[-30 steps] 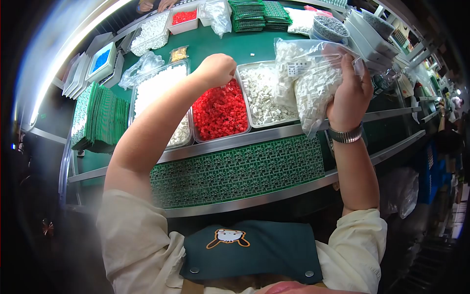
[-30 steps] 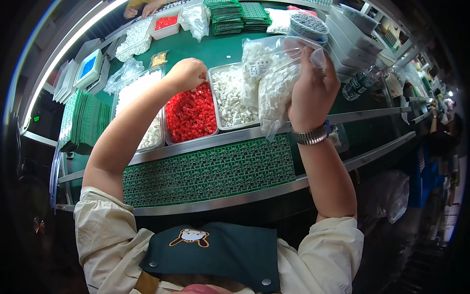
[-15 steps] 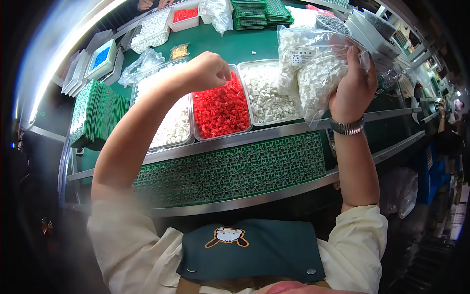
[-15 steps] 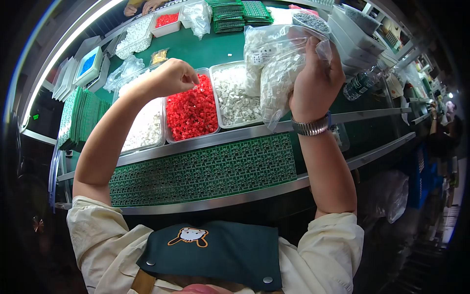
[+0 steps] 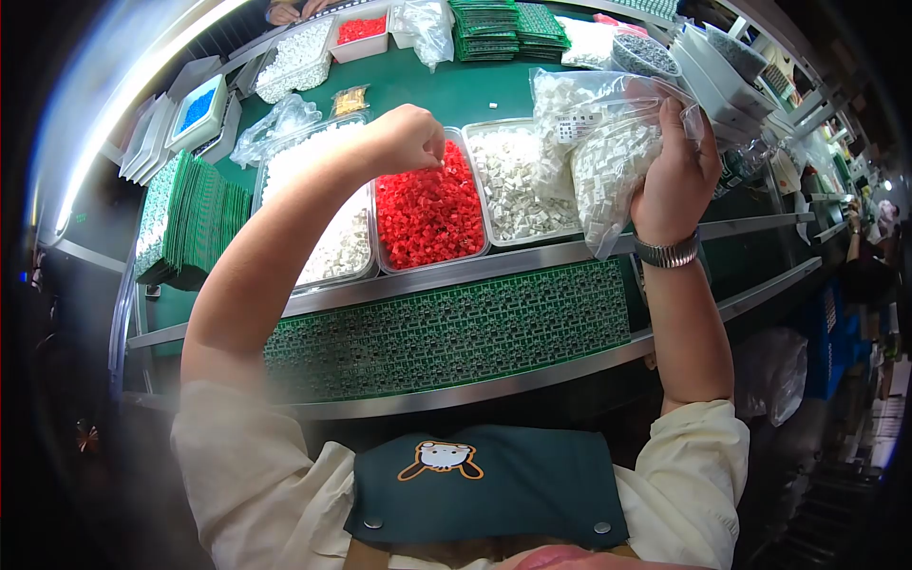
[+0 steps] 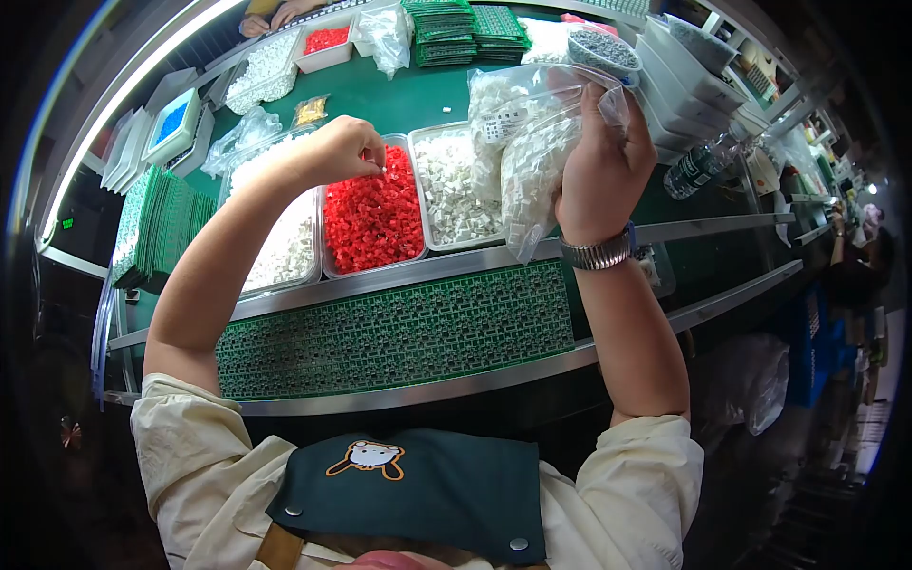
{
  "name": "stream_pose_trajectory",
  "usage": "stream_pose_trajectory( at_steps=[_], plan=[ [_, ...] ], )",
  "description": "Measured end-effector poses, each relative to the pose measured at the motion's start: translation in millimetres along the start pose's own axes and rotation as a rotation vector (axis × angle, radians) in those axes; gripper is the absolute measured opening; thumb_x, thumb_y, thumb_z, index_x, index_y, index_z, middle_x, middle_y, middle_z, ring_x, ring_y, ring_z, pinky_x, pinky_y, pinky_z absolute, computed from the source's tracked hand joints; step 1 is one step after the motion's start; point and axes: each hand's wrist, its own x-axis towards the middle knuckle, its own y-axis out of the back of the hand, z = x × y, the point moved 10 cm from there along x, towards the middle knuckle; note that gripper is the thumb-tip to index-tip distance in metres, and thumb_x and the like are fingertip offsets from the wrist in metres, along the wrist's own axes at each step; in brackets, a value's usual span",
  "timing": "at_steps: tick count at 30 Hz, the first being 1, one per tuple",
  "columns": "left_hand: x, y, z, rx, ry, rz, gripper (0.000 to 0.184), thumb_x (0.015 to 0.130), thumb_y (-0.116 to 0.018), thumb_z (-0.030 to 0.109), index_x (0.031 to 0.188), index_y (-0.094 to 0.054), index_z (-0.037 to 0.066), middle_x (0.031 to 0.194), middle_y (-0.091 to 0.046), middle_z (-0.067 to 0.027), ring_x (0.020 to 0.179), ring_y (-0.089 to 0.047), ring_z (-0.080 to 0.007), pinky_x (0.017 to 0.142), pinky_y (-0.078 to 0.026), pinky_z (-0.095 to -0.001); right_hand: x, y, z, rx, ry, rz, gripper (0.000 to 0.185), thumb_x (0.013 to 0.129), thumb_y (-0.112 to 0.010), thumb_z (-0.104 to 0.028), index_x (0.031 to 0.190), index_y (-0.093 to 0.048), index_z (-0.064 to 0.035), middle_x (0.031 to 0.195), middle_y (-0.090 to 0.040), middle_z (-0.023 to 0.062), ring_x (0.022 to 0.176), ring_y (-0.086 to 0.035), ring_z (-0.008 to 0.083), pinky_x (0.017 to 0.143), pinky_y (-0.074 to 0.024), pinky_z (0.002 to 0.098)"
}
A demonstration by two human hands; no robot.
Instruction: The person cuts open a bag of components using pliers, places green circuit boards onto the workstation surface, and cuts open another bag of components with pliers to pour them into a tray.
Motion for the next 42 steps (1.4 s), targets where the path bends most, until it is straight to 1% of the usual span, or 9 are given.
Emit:
stream_pose_trajectory(
  at_steps=[5, 12, 13, 16, 25, 32, 37, 40, 42],
  plan=[
    [1.1, 13.9, 6.1, 0.001, -0.036, 0.081, 0.016, 0.077, -0.076, 0.011, 0.091, -0.075, 0.003, 0.081, -0.07, -0.0137, 0.072, -0.068, -0.0265, 0.069, -0.054, -0.0351, -2.3, 3.6, -5.4, 0.054, -0.039, 0.089, 0.03, 0.095, -0.067, -0.019, 0.119, -0.068, -0.0002, 0.1, -0.075, 0.009, 0.08, -0.065, 0.0109, 0.074, -0.0474, 0.0275],
    [30.5, 7.4, 18.8, -0.416, 0.127, 0.356, 0.016, 0.078, -0.071, 0.01, 0.09, -0.073, -0.001, 0.081, -0.07, -0.0164, 0.072, -0.067, -0.032, 0.073, -0.055, -0.039, -0.8, 1.5, -7.3, 0.096, -0.068, 0.101, 0.031, 0.094, -0.068, -0.02, 0.119, -0.067, 0.0001, 0.1, -0.073, 0.008, 0.089, -0.066, 0.0136, 0.078, -0.0499, 0.0294],
    [34.4, 2.2, 21.9, -0.421, 0.128, 0.361, 0.016, 0.078, -0.071, 0.01, 0.09, -0.073, -0.001, 0.081, -0.07, -0.0164, 0.072, -0.067, -0.032, 0.073, -0.055, -0.039, 1.0, 0.5, -9.1, 0.116, -0.044, 0.096, 0.032, 0.094, -0.068, -0.02, 0.118, -0.067, 0.0001, 0.1, -0.073, 0.0077, 0.091, -0.066, 0.0145, 0.078, -0.0506, 0.03],
    [50.3, -37.1, 32.6, 0.013, 0.165, 0.073, 0.022, 0.077, -0.065, 0.005, 0.096, -0.072, -0.003, 0.085, -0.07, -0.0212, 0.081, -0.067, -0.0383, 0.078, -0.054, -0.0422, 9.4, 6.0, -7.7, 0.145, -0.041, 0.114, 0.032, 0.094, -0.068, -0.02, 0.118, -0.067, -0.0003, 0.104, -0.071, 0.0084, 0.093, -0.066, 0.0169, 0.08, -0.0518, 0.0317],
    [71.7, -41.9, 41.5, -0.1, 0.121, 0.265, 0.039, 0.073, -0.059, -0.001, 0.11, -0.07, -0.001, 0.094, -0.069, -0.0251, 0.098, -0.064, -0.0424, 0.089, -0.052, -0.0444, 19.2, 8.3, -4.5, 0.203, -0.074, 0.062, 0.031, 0.093, -0.068, -0.017, 0.118, -0.065, 0.0004, 0.115, -0.068, 0.0121, 0.1, -0.065, 0.0221, 0.085, -0.0536, 0.036],
    [60.1, -42.0, 46.3, -0.188, 0.122, 0.035, 0.037, 0.077, -0.06, 0.0, 0.113, -0.069, -0.001, 0.11, -0.068, -0.0252, 0.105, -0.065, -0.0401, 0.092, -0.051, -0.0429, 8.4, 12.4, 4.6, 0.197, -0.141, 0.038, 0.03, 0.094, -0.064, -0.016, 0.119, -0.065, 0.0022, 0.115, -0.068, 0.0124, 0.101, -0.066, 0.022, 0.087, -0.0531, 0.0365],
    [39.0, -48.5, 58.2, -0.284, 0.108, 0.041, 0.043, 0.08, -0.06, 0.003, 0.123, -0.064, -0.001, 0.118, -0.066, -0.0244, 0.11, -0.063, -0.0382, 0.096, -0.049, -0.0427, 0.0, 12.1, 0.1, 0.208, -0.239, -0.056, 0.029, 0.098, -0.058, -0.015, 0.119, -0.064, 0.0038, 0.112, -0.07, 0.0154, 0.101, -0.067, 0.0227, 0.09, -0.0527, 0.0369],
    [25.9, -44.7, 67.4, -0.142, -0.03, 0.265, 0.05, 0.084, -0.059, 0.007, 0.134, -0.056, 0.0, 0.131, -0.06, -0.025, 0.121, -0.057, -0.0394, 0.104, -0.045, -0.0417, -6.6, 14.6, -4.8, 0.216, -0.258, -0.072, 0.029, 0.099, -0.056, -0.016, 0.119, -0.063, 0.0042, 0.111, -0.071, 0.0179, 0.103, -0.067, 0.0245, 0.091, -0.0527, 0.0376],
    [27.5, -29.5, 66.7, -0.181, 0.059, 0.276, 0.052, 0.084, -0.059, 0.007, 0.136, -0.054, 0.0, 0.134, -0.058, -0.0247, 0.124, -0.054, -0.0392, 0.107, -0.042, -0.0412, -7.7, 15.6, -5.3, 0.218, -0.267, -0.079, 0.029, 0.1, -0.055, -0.016, 0.119, -0.063, 0.0044, 0.111, -0.071, 0.0191, 0.104, -0.068, 0.0254, 0.092, -0.0527, 0.038]
  ],
)
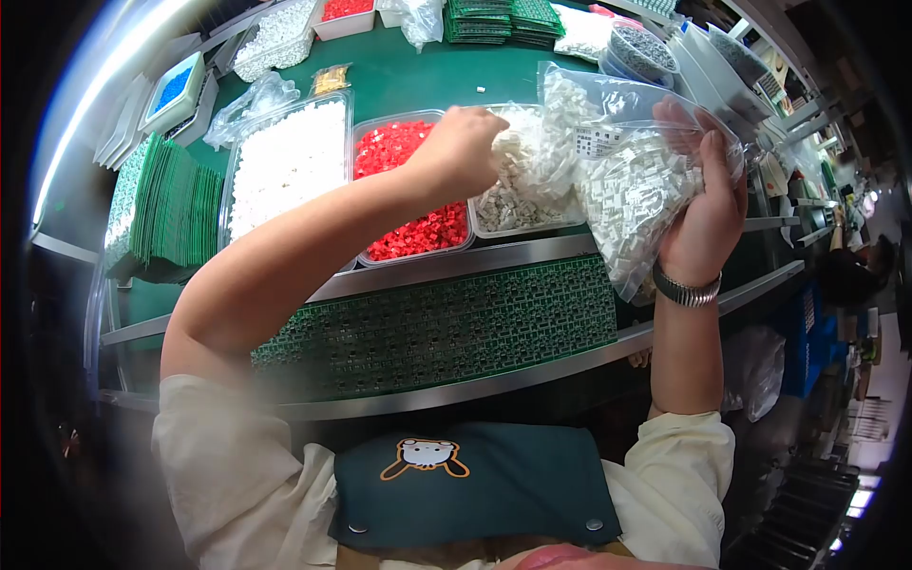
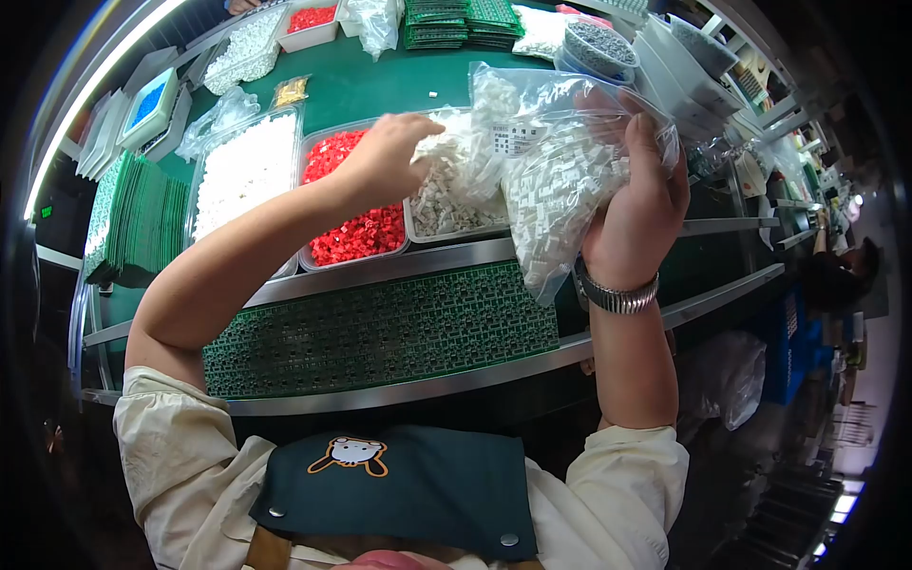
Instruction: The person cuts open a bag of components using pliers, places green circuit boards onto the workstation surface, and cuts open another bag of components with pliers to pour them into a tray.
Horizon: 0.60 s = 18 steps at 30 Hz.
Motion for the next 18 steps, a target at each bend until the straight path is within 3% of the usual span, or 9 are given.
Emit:
stream_pose_trajectory(
  at_steps=[2, 7, 10, 11, 14, 18],
  plan=[
    [5.5, 15.7, -9.1, -0.043, 0.189, 0.039, 0.057, 0.083, -0.06, 0.007, 0.139, -0.05, -0.001, 0.14, -0.054, -0.0242, 0.131, -0.048, -0.0389, 0.112, -0.038, -0.0402, 1.0, 1.4, 3.7, 0.014, -0.015, -0.001, 0.03, 0.1, -0.054, -0.016, 0.12, -0.062, 0.0046, 0.112, -0.07, 0.0211, 0.106, -0.067, 0.0276, 0.094, -0.0522, 0.0393],
    [44.1, 1.9, -19.8, -0.454, 0.086, 0.004, 0.06, 0.081, -0.065, 0.008, 0.138, -0.05, -0.002, 0.135, -0.056, -0.0212, 0.132, -0.047, -0.0352, 0.113, -0.037, -0.0398, 10.6, 16.3, 14.0, 0.067, -0.065, 0.011, 0.03, 0.102, -0.05, -0.016, 0.122, -0.059, 0.0042, 0.117, -0.067, 0.0252, 0.115, -0.064, 0.0322, 0.101, -0.049, 0.0427],
    [52.5, -19.0, -7.6, -0.835, 0.155, -0.203, 0.05, 0.08, -0.073, 0.013, 0.125, -0.058, -0.003, 0.118, -0.065, -0.0127, 0.115, -0.058, -0.0243, 0.101, -0.045, -0.0357, 18.3, 34.9, 25.2, 0.106, -0.114, 0.047, 0.03, 0.103, -0.046, -0.016, 0.123, -0.056, 0.0033, 0.122, -0.065, 0.0262, 0.118, -0.062, 0.0337, 0.105, -0.0464, 0.0442],
    [57.8, -20.3, -7.4, -0.837, 0.149, -0.205, 0.05, 0.08, -0.073, 0.013, 0.125, -0.058, -0.003, 0.118, -0.065, -0.0127, 0.115, -0.058, -0.0243, 0.101, -0.045, -0.0357, 21.3, 44.7, 31.0, 0.125, -0.139, 0.069, 0.029, 0.104, -0.043, -0.016, 0.123, -0.055, 0.0029, 0.125, -0.063, 0.0267, 0.119, -0.061, 0.0345, 0.107, -0.0451, 0.045],
    [66.4, -56.1, 8.9, -0.687, 0.031, -0.589, 0.042, 0.078, -0.081, 0.033, 0.105, -0.071, 0.003, 0.094, -0.067, -0.0073, 0.088, -0.061, -0.0173, 0.081, -0.047, -0.0334, 39.2, 86.7, 60.2, 0.23, -0.244, 0.105, 0.028, 0.104, -0.041, -0.016, 0.122, -0.054, 0.0021, 0.129, -0.061, 0.0253, 0.123, -0.058, 0.0348, 0.11, -0.0424, 0.0463],
    [75.2, -57.7, 7.1, -0.581, 0.075, -0.57, 0.037, 0.078, -0.084, 0.039, 0.091, -0.075, 0.005, 0.08, -0.065, -0.0018, 0.08, -0.057, -0.0133, 0.074, -0.043, -0.0297, 47.1, 112.8, 89.6, 0.317, -0.359, 0.173, 0.028, 0.105, -0.038, -0.016, 0.121, -0.054, 0.0009, 0.134, -0.059, 0.0221, 0.127, -0.055, 0.0341, 0.113, -0.0395, 0.0478]
  ],
)
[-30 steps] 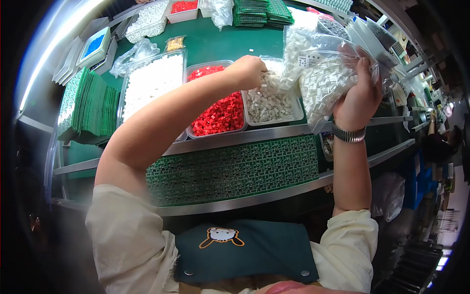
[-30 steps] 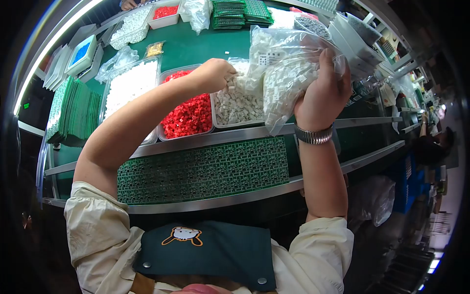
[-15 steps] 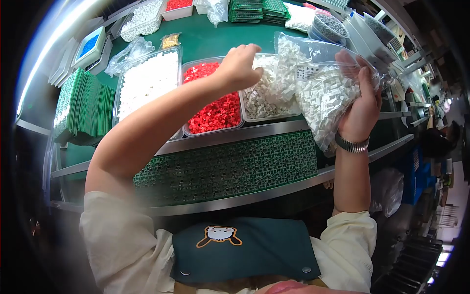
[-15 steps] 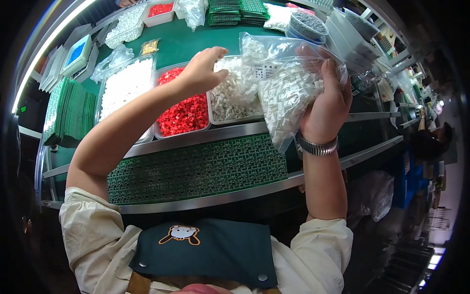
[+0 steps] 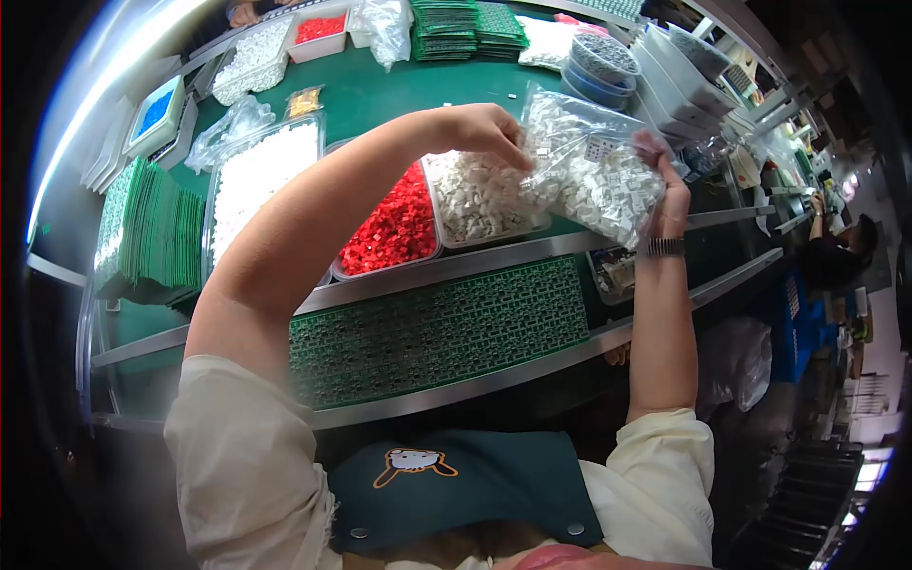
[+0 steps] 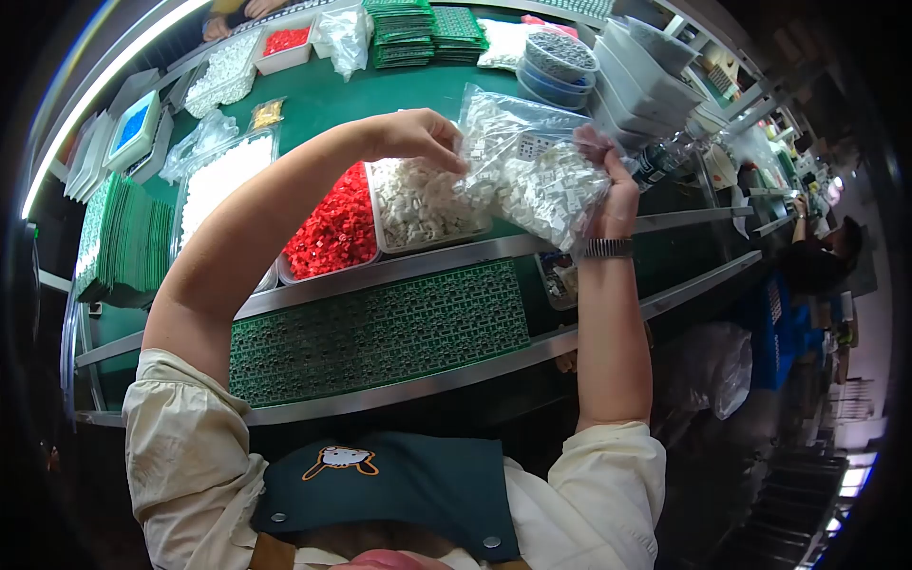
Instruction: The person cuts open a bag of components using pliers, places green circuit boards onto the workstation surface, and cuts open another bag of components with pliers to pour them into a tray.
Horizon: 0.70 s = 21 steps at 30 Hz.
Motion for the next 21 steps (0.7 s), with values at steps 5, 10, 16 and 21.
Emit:
stream_pose_trajectory(
  at_steps=[5, 10, 16, 21],
  plan=[
    [-6.7, 3.0, 6.0, 0.061, 0.037, 0.067, 0.031, 0.084, -0.08, 0.033, 0.087, -0.072, 0.003, 0.08, -0.068, -0.001, 0.081, -0.061, -0.0088, 0.08, -0.046, -0.0255, 22.1, 24.0, 16.7, 0.093, -0.149, 0.017, 0.031, 0.106, -0.035, -0.016, 0.122, -0.054, 0.0014, 0.136, -0.059, 0.0191, 0.129, -0.053, 0.0323, 0.115, -0.0365, 0.0482],
    [-9.1, 6.3, 11.2, -0.111, -0.033, 0.147, 0.028, 0.086, -0.078, 0.029, 0.095, -0.074, 0.003, 0.088, -0.071, -0.0032, 0.088, -0.064, -0.0101, 0.083, -0.046, -0.0254, 42.0, 43.5, 19.1, 0.017, -0.165, 0.005, 0.037, 0.106, -0.032, -0.016, 0.129, -0.053, 0.004, 0.137, -0.058, 0.0193, 0.13, -0.052, 0.0319, 0.115, -0.0359, 0.0465],
    [-14.5, 7.0, 13.1, -0.138, 0.004, 0.12, 0.025, 0.088, -0.074, 0.025, 0.099, -0.073, 0.002, 0.091, -0.072, -0.0034, 0.091, -0.065, -0.0105, 0.091, -0.046, -0.0273, 19.4, -3.1, 26.0, 0.073, -0.33, -0.146, 0.043, 0.107, -0.03, -0.017, 0.137, -0.05, 0.0068, 0.138, -0.057, 0.019, 0.13, -0.052, 0.0315, 0.116, -0.0348, 0.0445],
    [-22.1, 21.7, 8.7, -0.269, -0.042, 0.136, 0.023, 0.091, -0.071, 0.023, 0.102, -0.069, 0.002, 0.094, -0.069, -0.0025, 0.092, -0.064, -0.0106, 0.089, -0.048, -0.0278, 34.1, -8.9, 32.2, 0.309, -0.499, -0.732, 0.044, 0.107, -0.031, -0.019, 0.135, -0.051, 0.0075, 0.137, -0.058, 0.019, 0.129, -0.052, 0.0312, 0.115, -0.0356, 0.0448]
  ],
)
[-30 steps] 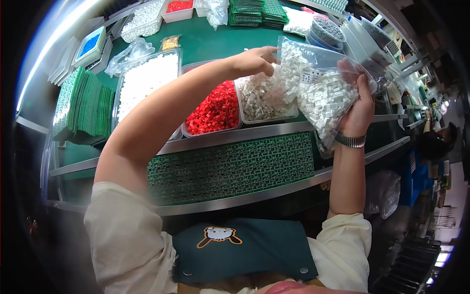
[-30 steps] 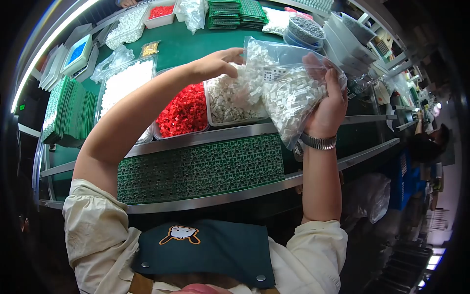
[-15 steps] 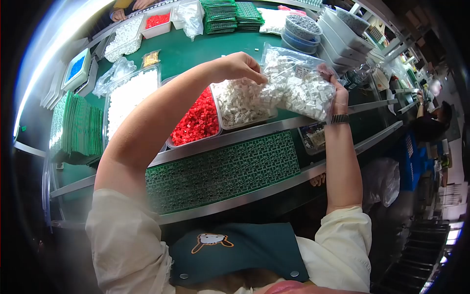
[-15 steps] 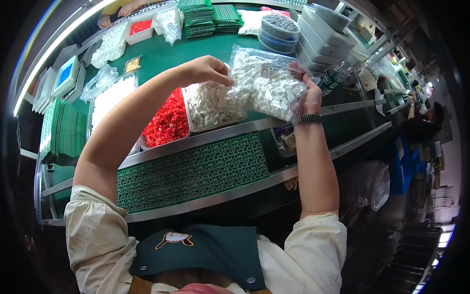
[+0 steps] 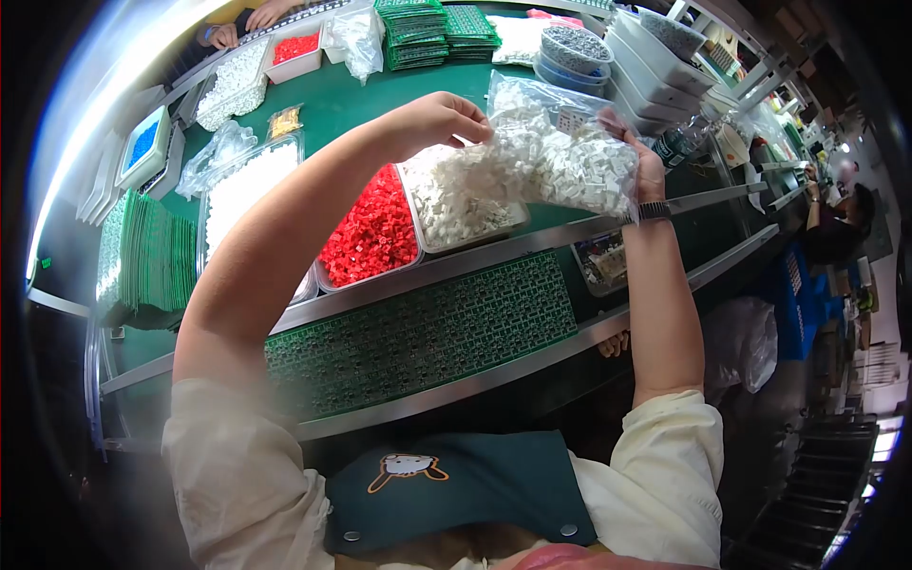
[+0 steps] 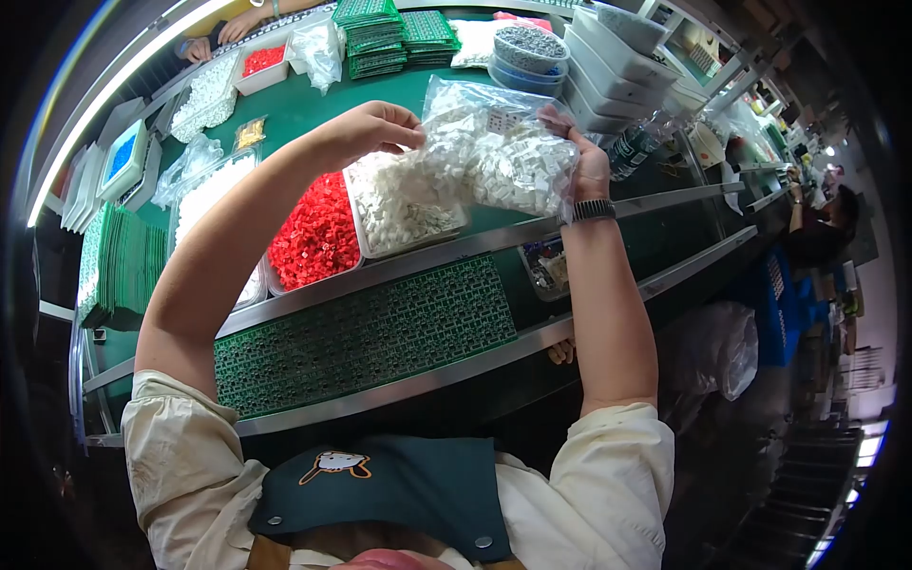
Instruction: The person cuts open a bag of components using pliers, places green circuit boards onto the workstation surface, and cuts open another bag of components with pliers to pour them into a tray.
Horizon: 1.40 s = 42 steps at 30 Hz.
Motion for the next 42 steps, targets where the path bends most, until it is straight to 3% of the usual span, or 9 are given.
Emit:
stream_pose_trajectory(
  at_steps=[1, 4, 15, 20, 23, 28, 32, 35, 42],
  plan=[
    [-0.2, 1.8, -2.7, -0.076, -0.009, -0.004, 0.022, 0.093, -0.069, 0.023, 0.103, -0.067, 0.003, 0.094, -0.068, -0.0024, 0.092, -0.064, -0.0109, 0.088, -0.048, -0.0282, 4.5, -9.4, 4.2, 0.0, 0.001, -0.002, 0.044, 0.107, -0.031, -0.019, 0.135, -0.051, 0.0075, 0.137, -0.058, 0.019, 0.129, -0.052, 0.0312, 0.115, -0.0356, 0.0448],
    [-2.9, 3.4, -5.8, -0.23, -0.021, -0.013, 0.021, 0.096, -0.065, 0.022, 0.106, -0.063, 0.004, 0.096, -0.065, -0.002, 0.092, -0.063, -0.0116, 0.086, -0.049, -0.0291, 4.5, -8.9, -2.9, -0.256, 0.3, 0.741, 0.044, 0.107, -0.032, -0.02, 0.135, -0.051, 0.0075, 0.134, -0.06, 0.0197, 0.126, -0.055, 0.0315, 0.113, -0.0385, 0.0457],
    [6.8, 39.7, -28.8, -0.629, -0.106, 0.138, 0.019, 0.102, -0.054, 0.02, 0.112, -0.059, 0.004, 0.105, -0.062, -0.0054, 0.096, -0.062, -0.0155, 0.087, -0.05, -0.0316, 47.8, -22.8, -2.0, -0.19, 0.481, 0.613, 0.034, 0.105, -0.035, -0.017, 0.117, -0.058, 0.0041, 0.118, -0.067, 0.0224, 0.111, -0.063, 0.0364, 0.104, -0.0459, 0.0503],
    [13.7, 62.2, -42.1, -0.484, -0.199, 0.269, 0.025, 0.098, -0.056, 0.012, 0.118, -0.063, -0.002, 0.106, -0.064, -0.0107, 0.092, -0.062, -0.0193, 0.08, -0.05, -0.0286, 55.0, -26.0, 3.1, -0.198, 0.537, 0.624, 0.031, 0.105, -0.035, -0.016, 0.114, -0.058, 0.0023, 0.115, -0.068, 0.0231, 0.106, -0.065, 0.0376, 0.101, -0.0479, 0.0512],
    [-4.5, 52.4, -35.2, -0.405, -0.01, 0.175, 0.023, 0.098, -0.059, 0.023, 0.111, -0.062, 0.004, 0.112, -0.063, -0.007, 0.104, -0.059, -0.0145, 0.094, -0.045, -0.0298, 57.5, -37.8, 7.4, -0.226, 0.557, 0.618, 0.031, 0.104, -0.035, -0.016, 0.115, -0.058, 0.0021, 0.115, -0.068, 0.0233, 0.106, -0.065, 0.0376, 0.101, -0.0478, 0.0513],
    [-19.6, 55.4, -32.8, -0.461, 0.047, 0.274, 0.029, 0.094, -0.065, 0.026, 0.112, -0.062, 0.002, 0.112, -0.064, -0.0078, 0.102, -0.06, -0.0148, 0.094, -0.046, -0.0311, 64.0, -44.1, 9.9, -0.154, 0.549, 0.546, 0.031, 0.104, -0.037, -0.016, 0.116, -0.058, 0.0016, 0.117, -0.067, 0.0231, 0.107, -0.064, 0.0373, 0.101, -0.0475, 0.051],
    [-15.8, 34.8, -30.4, -0.683, 0.045, 0.117, 0.033, 0.089, -0.071, 0.024, 0.112, -0.062, 0.002, 0.109, -0.065, -0.0083, 0.101, -0.061, -0.0151, 0.094, -0.046, -0.0316, 63.0, -42.0, 10.3, -0.183, 0.533, 0.571, 0.03, 0.104, -0.038, -0.016, 0.118, -0.058, 0.0015, 0.118, -0.066, 0.0227, 0.108, -0.064, 0.0369, 0.102, -0.0471, 0.0507],
    [-11.5, 34.7, -21.6, -0.396, -0.064, 0.166, 0.033, 0.089, -0.073, 0.022, 0.113, -0.062, 0.002, 0.109, -0.065, -0.0079, 0.102, -0.061, -0.0149, 0.094, -0.047, -0.032, 62.0, -40.1, 10.9, -0.177, 0.521, 0.583, 0.03, 0.104, -0.038, -0.016, 0.118, -0.058, 0.0015, 0.118, -0.066, 0.0222, 0.108, -0.063, 0.0366, 0.102, -0.0471, 0.0505],
    [-2.3, 31.8, -24.1, -0.403, -0.055, 0.111, 0.035, 0.093, -0.07, 0.021, 0.119, -0.06, 0.0, 0.113, -0.065, -0.007, 0.104, -0.061, -0.0143, 0.093, -0.047, -0.0319, 58.2, -38.8, 4.9, -0.175, 0.534, 0.574, 0.031, 0.104, -0.04, -0.018, 0.12, -0.058, 0.0022, 0.118, -0.065, 0.0213, 0.108, -0.063, 0.0364, 0.1, -0.048, 0.0512]
  ],
)
